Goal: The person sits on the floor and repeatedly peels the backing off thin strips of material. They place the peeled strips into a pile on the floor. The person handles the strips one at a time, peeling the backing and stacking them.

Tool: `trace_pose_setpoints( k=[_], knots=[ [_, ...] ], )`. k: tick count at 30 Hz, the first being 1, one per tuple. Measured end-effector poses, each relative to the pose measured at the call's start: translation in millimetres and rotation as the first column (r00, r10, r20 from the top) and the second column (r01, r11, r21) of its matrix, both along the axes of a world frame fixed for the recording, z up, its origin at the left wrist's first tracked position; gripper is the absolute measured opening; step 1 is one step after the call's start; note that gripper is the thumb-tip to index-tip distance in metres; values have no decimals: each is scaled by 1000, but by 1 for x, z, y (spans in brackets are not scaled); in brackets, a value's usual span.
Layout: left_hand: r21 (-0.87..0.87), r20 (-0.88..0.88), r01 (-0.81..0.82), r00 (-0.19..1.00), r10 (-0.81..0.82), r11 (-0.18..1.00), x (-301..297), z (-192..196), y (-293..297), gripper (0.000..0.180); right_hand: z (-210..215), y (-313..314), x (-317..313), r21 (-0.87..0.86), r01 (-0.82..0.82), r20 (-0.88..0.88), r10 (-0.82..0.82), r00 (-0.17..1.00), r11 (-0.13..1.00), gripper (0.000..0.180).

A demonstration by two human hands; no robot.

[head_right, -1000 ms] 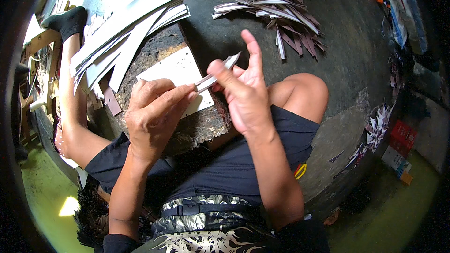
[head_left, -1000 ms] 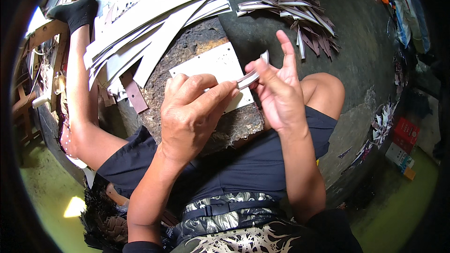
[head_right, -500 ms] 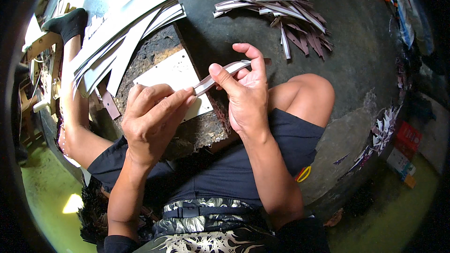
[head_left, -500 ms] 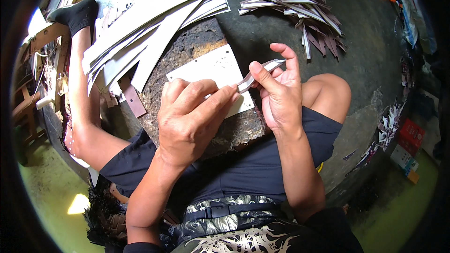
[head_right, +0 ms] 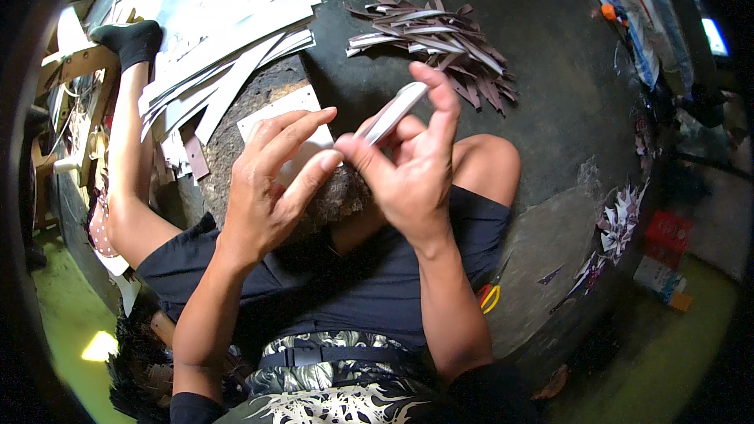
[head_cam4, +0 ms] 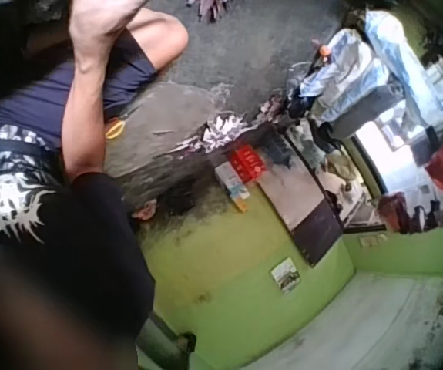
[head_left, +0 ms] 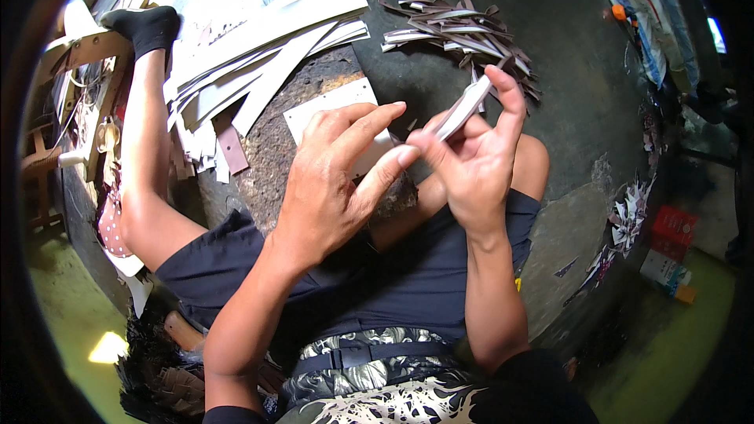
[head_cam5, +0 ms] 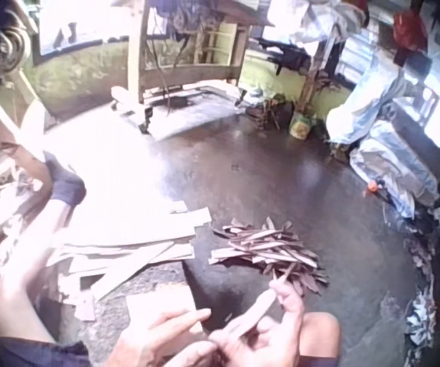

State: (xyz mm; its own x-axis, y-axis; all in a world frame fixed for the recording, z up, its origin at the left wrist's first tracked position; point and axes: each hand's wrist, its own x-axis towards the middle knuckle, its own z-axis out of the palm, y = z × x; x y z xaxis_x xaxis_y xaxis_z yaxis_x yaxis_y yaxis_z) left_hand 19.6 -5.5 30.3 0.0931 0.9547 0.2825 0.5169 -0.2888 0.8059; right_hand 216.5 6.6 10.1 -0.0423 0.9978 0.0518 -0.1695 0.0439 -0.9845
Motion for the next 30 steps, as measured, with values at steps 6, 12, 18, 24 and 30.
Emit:
trace_pose_setpoints(
  k=[6, 12, 18, 24, 30],
  knots=[
    [-389, 582, 351, 810, -68, 852, -18, 33, -43, 29, 49, -52, -12, -107, -289, -23, 288, 957, 951, 135],
    [-582, 665, 286, 707, 242, 762, -24, 31, -87, 21, 43, -91, -18, -189, -322, -138, 300, 944, 928, 115],
    [-493, 328, 73, 938, 108, 867, -36, 42, -113, 20, 44, -93, -13, -300, -243, -332, 138, 933, 922, 27],
    [-555, 483, 136, 856, 185, 821, -39, 45, -129, 21, 48, -98, -28, -272, -176, -4, 182, 983, 946, 19],
    [-597, 550, 176, 800, 240, 783, -47, 38, -137, 22, 45, -110, -42, -323, -185, -120, 154, 981, 928, 20]
  ],
)
